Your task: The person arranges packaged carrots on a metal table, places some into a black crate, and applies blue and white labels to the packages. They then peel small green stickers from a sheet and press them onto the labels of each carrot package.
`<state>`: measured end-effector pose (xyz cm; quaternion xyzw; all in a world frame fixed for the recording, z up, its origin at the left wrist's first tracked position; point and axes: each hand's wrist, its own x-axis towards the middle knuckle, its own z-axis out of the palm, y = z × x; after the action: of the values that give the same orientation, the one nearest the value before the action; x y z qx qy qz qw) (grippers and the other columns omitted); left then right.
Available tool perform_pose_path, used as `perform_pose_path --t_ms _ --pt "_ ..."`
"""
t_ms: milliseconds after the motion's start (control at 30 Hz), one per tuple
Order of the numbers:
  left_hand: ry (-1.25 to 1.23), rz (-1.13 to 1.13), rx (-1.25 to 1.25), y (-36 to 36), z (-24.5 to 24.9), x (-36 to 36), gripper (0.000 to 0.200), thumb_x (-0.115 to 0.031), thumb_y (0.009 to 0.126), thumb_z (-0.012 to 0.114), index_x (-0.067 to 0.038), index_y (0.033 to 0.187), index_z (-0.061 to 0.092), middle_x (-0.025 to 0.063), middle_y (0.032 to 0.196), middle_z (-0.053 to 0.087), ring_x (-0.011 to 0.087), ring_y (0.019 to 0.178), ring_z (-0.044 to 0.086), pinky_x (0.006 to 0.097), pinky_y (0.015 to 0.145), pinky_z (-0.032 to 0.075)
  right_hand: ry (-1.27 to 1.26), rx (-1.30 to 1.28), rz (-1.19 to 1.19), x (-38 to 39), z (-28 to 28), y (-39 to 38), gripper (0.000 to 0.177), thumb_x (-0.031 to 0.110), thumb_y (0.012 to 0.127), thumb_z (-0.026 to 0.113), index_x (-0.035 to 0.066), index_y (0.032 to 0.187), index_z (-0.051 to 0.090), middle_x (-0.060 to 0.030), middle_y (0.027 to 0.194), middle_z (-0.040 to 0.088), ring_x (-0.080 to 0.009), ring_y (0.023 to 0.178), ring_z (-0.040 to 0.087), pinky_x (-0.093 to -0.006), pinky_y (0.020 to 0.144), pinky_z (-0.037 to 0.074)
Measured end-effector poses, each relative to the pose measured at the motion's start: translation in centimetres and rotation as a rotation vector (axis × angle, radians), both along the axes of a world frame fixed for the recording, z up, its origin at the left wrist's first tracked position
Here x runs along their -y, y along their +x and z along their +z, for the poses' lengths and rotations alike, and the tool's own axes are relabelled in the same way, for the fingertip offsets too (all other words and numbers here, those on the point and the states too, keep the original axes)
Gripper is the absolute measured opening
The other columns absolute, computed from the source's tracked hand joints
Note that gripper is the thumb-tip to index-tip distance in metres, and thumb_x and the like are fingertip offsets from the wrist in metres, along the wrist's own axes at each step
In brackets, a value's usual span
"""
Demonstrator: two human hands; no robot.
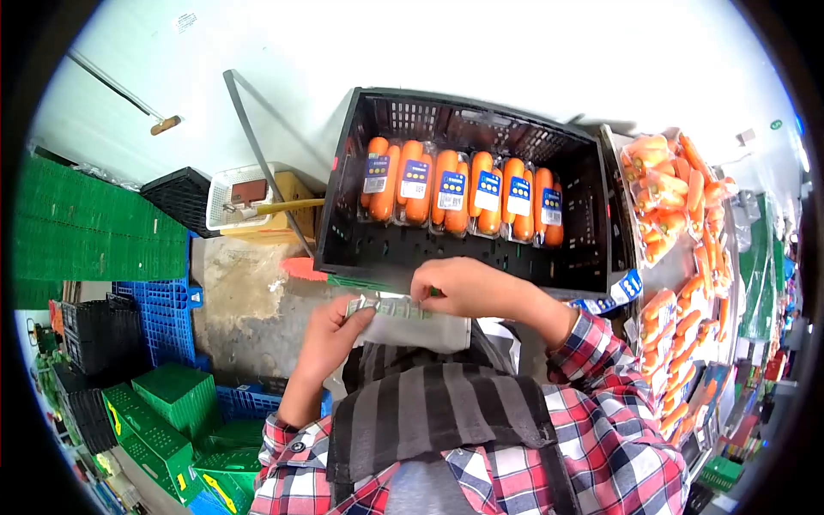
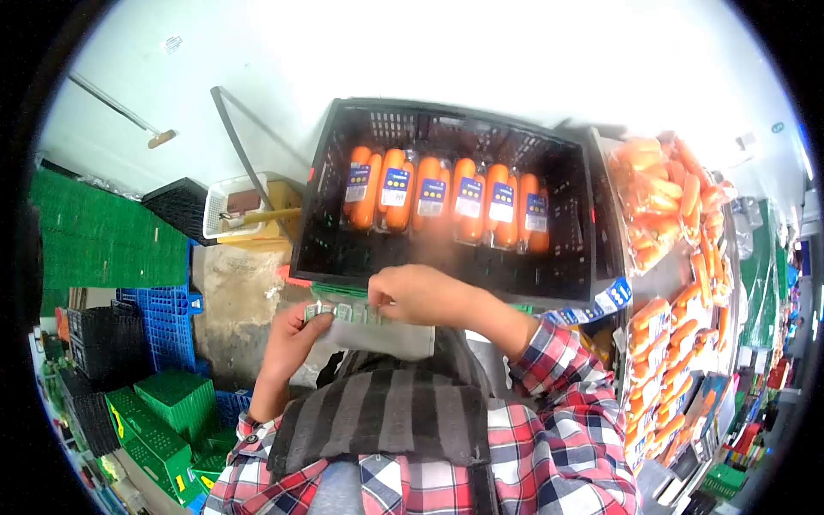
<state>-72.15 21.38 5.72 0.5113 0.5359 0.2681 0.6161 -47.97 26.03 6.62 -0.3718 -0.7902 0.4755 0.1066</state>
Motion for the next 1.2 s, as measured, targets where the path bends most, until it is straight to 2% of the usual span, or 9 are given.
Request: perform_pose_path --t_ms 133,267,500,533,667,833,1033,1133,1200 --pt "-0.038 0.083 0.019 1.7 -0.3 -0.3 0.011 -0.008 0.087 0.057 0.001 0.092 0.060 -0.0078 0.072 0.052 0.0009 0.068 0.042 0.0183 0.058 0.036 -0.103 -0.124 0.062 -1.4 -2.0 1.4 0.019 0.017 0.079 0.062 0.004 0.091 0.057 -0.0103 0.088 0.060 -0.0231 0.078 0.060 -0.0327 0.069 0.048" --pt "-0.109 0.110 -0.030 1.9 -0.8 0.1 0.011 -0.008 0.087 0.058 0.001 0.092 0.062 -0.0062 0.075 0.056 0.0016 0.069 0.045 0.0181 0.061 0.038 -0.141 -0.131 0.205 -2.4 -3.7 1.5 0.016 0.017 0.080 0.061 0.004 0.087 0.055 -0.0108 0.084 0.056 -0.0256 0.077 0.058 -0.0342 0.067 0.047" --pt "-0.261 0.210 0.020 -0.1 -2.4 -1.6 0.013 -0.010 0.085 0.058 0.001 0.091 0.062 -0.0027 0.079 0.060 0.0036 0.069 0.051 0.0199 0.062 0.041 -0.016 -0.210 0.061 -2.2 -4.4 -0.2 0.012 0.011 0.076 0.058 0.003 0.082 0.052 -0.0135 0.088 0.054 -0.0326 0.082 0.055 -0.0372 0.070 0.046" --pt "-0.267 0.229 0.033 -0.5 -2.9 -1.9 0.013 -0.010 0.086 0.057 0.001 0.091 0.062 -0.0034 0.080 0.060 0.0032 0.070 0.050 0.0198 0.062 0.041 0.064 -0.250 0.013 -2.2 -4.7 -0.5 0.011 0.011 0.078 0.060 0.004 0.083 0.053 -0.0088 0.083 0.057 -0.0252 0.075 0.058 -0.0342 0.065 0.046" --pt "-0.263 0.303 0.108 -2.5 -3.6 -3.0 0.015 -0.011 0.086 0.056 0.001 0.093 0.062 -0.0014 0.082 0.062 0.0051 0.071 0.054 0.0208 0.063 0.043 -0.620 -0.516 -0.590 -4.7 -5.9 -0.3 0.012 0.012 0.082 0.061 0.006 0.089 0.053 -0.0007 0.072 0.056 -0.0070 0.061 0.054 -0.0223 0.052 0.044" --pt "-0.297 0.401 0.212 -4.7 -3.7 -2.9 0.015 -0.009 0.086 0.055 0.000 0.095 0.063 0.0002 0.083 0.064 0.0072 0.072 0.056 0.0217 0.066 0.044 -0.759 -0.583 -1.086 -12.5 -17.5 1.3 0.024 0.021 0.081 0.063 0.000 0.089 0.055 -0.0025 0.063 0.051 -0.0103 0.047 0.046 -0.0248 0.041 0.037" --pt "-0.458 0.478 0.142 -7.4 -3.7 -2.2 0.013 -0.005 0.084 0.057 0.001 0.093 0.062 0.0009 0.082 0.064 0.0060 0.071 0.055 0.0211 0.066 0.044 -0.438 -0.279 -1.355 -20.4 -23.3 -0.6 0.028 0.024 0.075 0.066 -0.002 0.081 0.059 -0.0061 0.061 0.054 -0.0140 0.046 0.049 -0.0278 0.038 0.037" --pt "-0.505 0.513 0.089 -8.0 -3.2 -2.7 0.010 -0.004 0.083 0.059 0.002 0.091 0.062 0.0001 0.080 0.063 0.0042 0.069 0.052 0.0203 0.063 0.041 -0.231 -0.087 -1.325 -22.7 -29.6 0.1 0.031 0.026 0.074 0.067 -0.004 0.083 0.060 -0.0091 0.064 0.057 -0.0142 0.048 0.052 -0.0281 0.039 0.039" --pt "-0.497 0.524 0.108 -8.4 -3.3 -2.9 0.010 -0.003 0.083 0.059 0.002 0.091 0.062 -0.0002 0.079 0.062 0.0041 0.069 0.052 0.0200 0.062 0.041 -0.051 0.147 -1.293 -23.3 -32.2 0.5 0.039 0.031 0.072 0.069 -0.005 0.085 0.060 -0.0138 0.071 0.060 -0.0214 0.059 0.059 -0.0327 0.049 0.044"
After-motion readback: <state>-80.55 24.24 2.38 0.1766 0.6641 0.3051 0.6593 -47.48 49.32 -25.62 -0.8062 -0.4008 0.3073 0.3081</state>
